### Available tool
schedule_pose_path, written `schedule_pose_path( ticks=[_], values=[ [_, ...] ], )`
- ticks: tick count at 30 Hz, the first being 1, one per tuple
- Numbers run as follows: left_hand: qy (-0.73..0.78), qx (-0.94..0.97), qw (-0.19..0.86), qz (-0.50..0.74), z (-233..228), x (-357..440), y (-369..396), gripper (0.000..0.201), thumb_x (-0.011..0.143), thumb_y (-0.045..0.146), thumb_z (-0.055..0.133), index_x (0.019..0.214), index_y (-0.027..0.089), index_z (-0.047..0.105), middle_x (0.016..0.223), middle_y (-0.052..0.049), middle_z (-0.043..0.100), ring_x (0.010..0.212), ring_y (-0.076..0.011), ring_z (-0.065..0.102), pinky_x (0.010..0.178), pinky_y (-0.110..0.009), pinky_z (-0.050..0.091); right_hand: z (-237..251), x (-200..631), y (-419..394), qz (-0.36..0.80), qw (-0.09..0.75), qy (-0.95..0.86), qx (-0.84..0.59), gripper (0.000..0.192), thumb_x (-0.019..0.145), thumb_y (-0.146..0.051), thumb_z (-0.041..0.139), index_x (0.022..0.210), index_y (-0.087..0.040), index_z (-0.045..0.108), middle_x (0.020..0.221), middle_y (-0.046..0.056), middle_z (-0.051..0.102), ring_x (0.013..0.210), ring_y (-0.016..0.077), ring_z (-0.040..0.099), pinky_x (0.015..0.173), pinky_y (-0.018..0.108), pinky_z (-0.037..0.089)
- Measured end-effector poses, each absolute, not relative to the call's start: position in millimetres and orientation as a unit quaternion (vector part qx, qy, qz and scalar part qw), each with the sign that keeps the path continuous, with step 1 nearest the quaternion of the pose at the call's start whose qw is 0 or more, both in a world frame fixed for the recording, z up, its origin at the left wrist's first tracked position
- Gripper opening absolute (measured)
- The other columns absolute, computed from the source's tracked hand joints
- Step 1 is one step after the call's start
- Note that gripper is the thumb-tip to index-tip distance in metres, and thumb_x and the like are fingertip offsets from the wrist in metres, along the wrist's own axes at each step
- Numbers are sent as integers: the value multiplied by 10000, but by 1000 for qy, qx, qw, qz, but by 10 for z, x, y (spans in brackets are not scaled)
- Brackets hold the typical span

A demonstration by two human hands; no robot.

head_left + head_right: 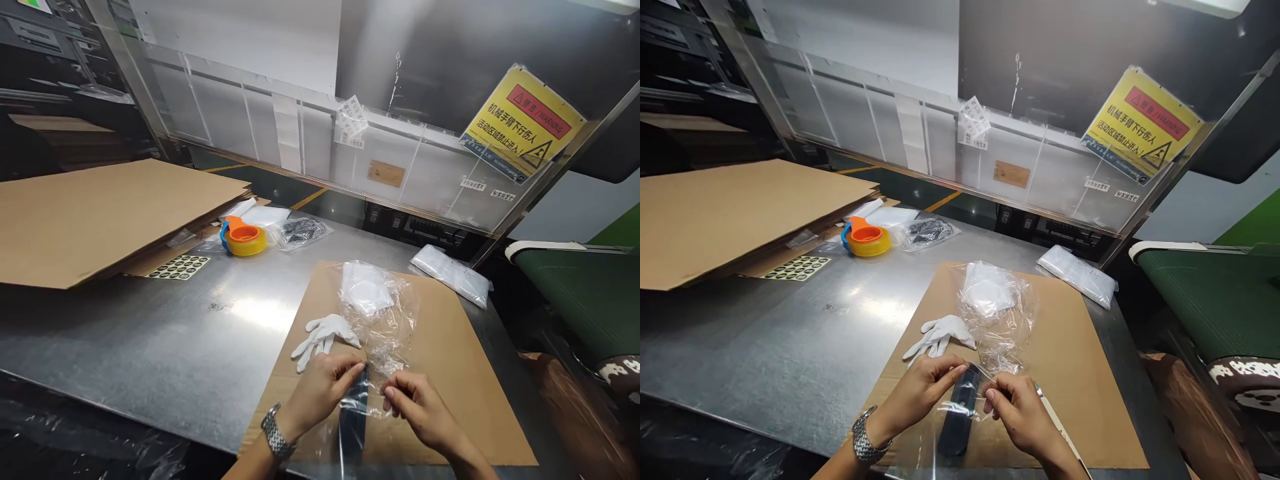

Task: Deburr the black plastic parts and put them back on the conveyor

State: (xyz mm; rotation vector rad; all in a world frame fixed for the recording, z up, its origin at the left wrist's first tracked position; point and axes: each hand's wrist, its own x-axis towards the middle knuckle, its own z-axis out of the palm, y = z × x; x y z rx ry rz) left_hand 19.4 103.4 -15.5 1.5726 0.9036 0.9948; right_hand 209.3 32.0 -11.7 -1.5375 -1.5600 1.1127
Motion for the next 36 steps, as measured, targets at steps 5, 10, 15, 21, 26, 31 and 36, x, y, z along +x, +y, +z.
schedule_pose_path(
  ticks=[5, 10, 15, 21, 26, 31, 36],
  values=[
    [446, 703, 310, 459, -180, 207, 797, 176, 799, 304, 543, 690, 219, 651, 715, -45, 597, 715, -194, 512, 720, -296, 356, -192, 1989, 318, 371, 367, -567, -637, 335, 785, -402, 562, 574, -184, 420, 516, -58, 365, 506, 84, 321, 478, 216, 240],
    [367, 642, 579, 344, -249, 332, 581, 234, 790, 381, 553, 706, 165, 583, 639, -2, 552, 605, -137, 487, 567, -236, 355, -109, 1770, 270, 293, 319, -633, -642, 240, 760, -244, 565, 588, -185, 408, 550, -55, 389, 531, 85, 335, 497, 218, 230],
    [438, 593, 539, 407, -436, 313, 604, 333, 831, 395, 460, 583, 172, 467, 539, 30, 456, 527, -115, 436, 511, -225, 371, -118, 1782, 302, 326, 339, -633, -615, 269, 777, -303, 576, 610, -191, 398, 555, -60, 382, 532, 82, 351, 488, 199, 269],
    [460, 709, 214, 490, -544, 199, 567, 151, 796, 167, 514, 912, 186, 610, 877, -57, 573, 863, -211, 502, 768, -338, 405, -139, 1666, 363, 277, 371, -644, -608, 221, 794, -283, 516, 622, -192, 410, 616, -36, 431, 592, 103, 397, 559, 217, 307],
    [441, 777, 19, 449, -649, 4, 709, 223, 836, 100, 466, 891, 197, 660, 684, -25, 517, 668, -163, 476, 631, -288, 388, -215, 1579, 355, 311, 355, -631, -616, 182, 802, -378, 498, 779, -198, 513, 688, 2, 531, 632, 141, 486, 592, 238, 354],
    [520, 746, -7, 415, -865, -218, 824, 265, 807, 62, 462, 912, 174, 677, 696, -48, 513, 666, -191, 475, 636, -321, 388, -608, 1651, 336, 339, 361, -522, -695, 276, 679, -446, 595, 678, -199, 474, 570, 33, 501, 627, 218, 518, 577, 294, 338],
    [545, 761, 27, 351, -1013, -276, 742, 258, 795, 77, 470, 950, 170, 654, 693, -30, 581, 690, -195, 548, 651, -310, 404, -801, 1606, 152, 498, 377, -423, -656, 393, 696, -598, 479, 656, -209, 435, 502, 27, 537, 460, 157, 495, 448, 255, 333]
  ],
)
